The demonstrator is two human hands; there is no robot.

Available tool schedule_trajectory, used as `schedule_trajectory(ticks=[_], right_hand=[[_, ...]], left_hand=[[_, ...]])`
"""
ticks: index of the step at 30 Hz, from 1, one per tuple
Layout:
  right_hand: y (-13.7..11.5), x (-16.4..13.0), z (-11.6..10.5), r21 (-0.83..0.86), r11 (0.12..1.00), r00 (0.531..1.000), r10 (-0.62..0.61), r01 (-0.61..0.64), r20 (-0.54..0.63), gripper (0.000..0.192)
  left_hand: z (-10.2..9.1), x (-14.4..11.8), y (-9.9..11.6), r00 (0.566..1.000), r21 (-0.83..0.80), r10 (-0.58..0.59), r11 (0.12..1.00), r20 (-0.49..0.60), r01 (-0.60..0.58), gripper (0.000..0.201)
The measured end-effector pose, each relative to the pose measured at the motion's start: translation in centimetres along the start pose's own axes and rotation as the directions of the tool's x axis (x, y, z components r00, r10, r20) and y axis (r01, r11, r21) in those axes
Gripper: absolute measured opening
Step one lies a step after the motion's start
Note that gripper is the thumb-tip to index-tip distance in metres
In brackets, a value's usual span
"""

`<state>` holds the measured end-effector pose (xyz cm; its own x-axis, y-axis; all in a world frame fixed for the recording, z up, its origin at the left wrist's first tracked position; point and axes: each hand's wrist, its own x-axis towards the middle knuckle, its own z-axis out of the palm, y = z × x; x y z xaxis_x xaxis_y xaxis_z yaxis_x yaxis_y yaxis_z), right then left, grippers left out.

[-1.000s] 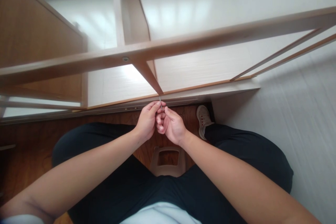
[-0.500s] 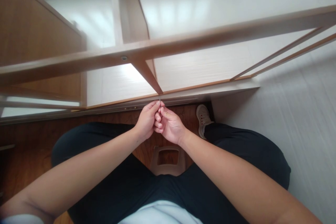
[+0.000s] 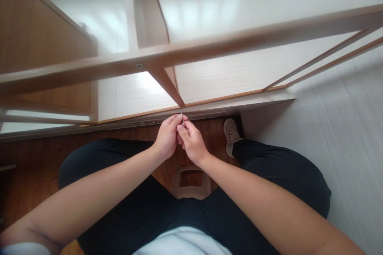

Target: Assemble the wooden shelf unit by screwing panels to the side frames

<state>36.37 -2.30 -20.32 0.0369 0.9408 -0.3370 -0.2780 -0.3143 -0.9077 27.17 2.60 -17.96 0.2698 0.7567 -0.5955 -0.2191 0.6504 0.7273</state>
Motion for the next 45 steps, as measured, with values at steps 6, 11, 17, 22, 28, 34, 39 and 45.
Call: schedule_trajectory(ticks=[6, 11, 17, 22, 28, 34, 39, 45], right_hand=[[-0.3, -0.2, -0.6, -0.263, 0.960, 0.989, -0.123, 0.096, -0.088, 0.034], [-0.5, -0.2, -0.8, -0.375, 0.916, 0.979, -0.184, 0.139, -0.085, 0.034], [-0.5, 0.0, -0.9, -0.286, 0.946, 0.980, -0.183, 0.154, -0.080, 0.042], [-0.5, 0.0, -0.7, -0.213, 0.968, 0.987, -0.149, 0.133, -0.061, 0.043], [0.0, 0.4, -0.3, 0.156, 0.987, 0.999, 0.043, -0.042, -0.007, 0.049], [-0.5, 0.7, -0.1, 0.432, 0.870, 0.970, 0.187, -0.238, 0.157, 0.043], [-1.3, 0.7, -0.4, 0.507, 0.789, 0.936, 0.255, -0.347, 0.244, 0.039], [-1.3, 0.7, -0.6, 0.547, 0.737, 0.915, 0.273, -0.397, 0.297, 0.035]], left_hand=[[0.2, 0.1, 0.1, 0.997, -0.035, 0.082, 0.996, -0.003, -0.082, 0.026], [0.1, 0.2, -0.1, 0.995, -0.035, 0.099, 0.994, -0.031, -0.100, 0.026], [0.0, 0.3, -0.2, 0.995, -0.029, 0.098, 0.995, -0.024, -0.099, 0.028], [0.2, 0.1, 0.0, 0.997, -0.026, 0.081, 0.996, -0.018, -0.082, 0.030], [0.2, -0.1, 0.0, 1.000, -0.027, 0.026, 0.999, 0.017, -0.026, 0.034], [0.0, 0.0, 0.0, 0.999, -0.019, -0.032, 0.999, -0.029, 0.031, 0.037], [0.1, -0.1, 0.2, 0.999, -0.024, -0.024, 0.999, -0.042, 0.023, 0.036], [0.2, -0.4, 0.4, 0.996, 0.000, -0.068, 0.998, -0.055, 0.068, 0.035]])
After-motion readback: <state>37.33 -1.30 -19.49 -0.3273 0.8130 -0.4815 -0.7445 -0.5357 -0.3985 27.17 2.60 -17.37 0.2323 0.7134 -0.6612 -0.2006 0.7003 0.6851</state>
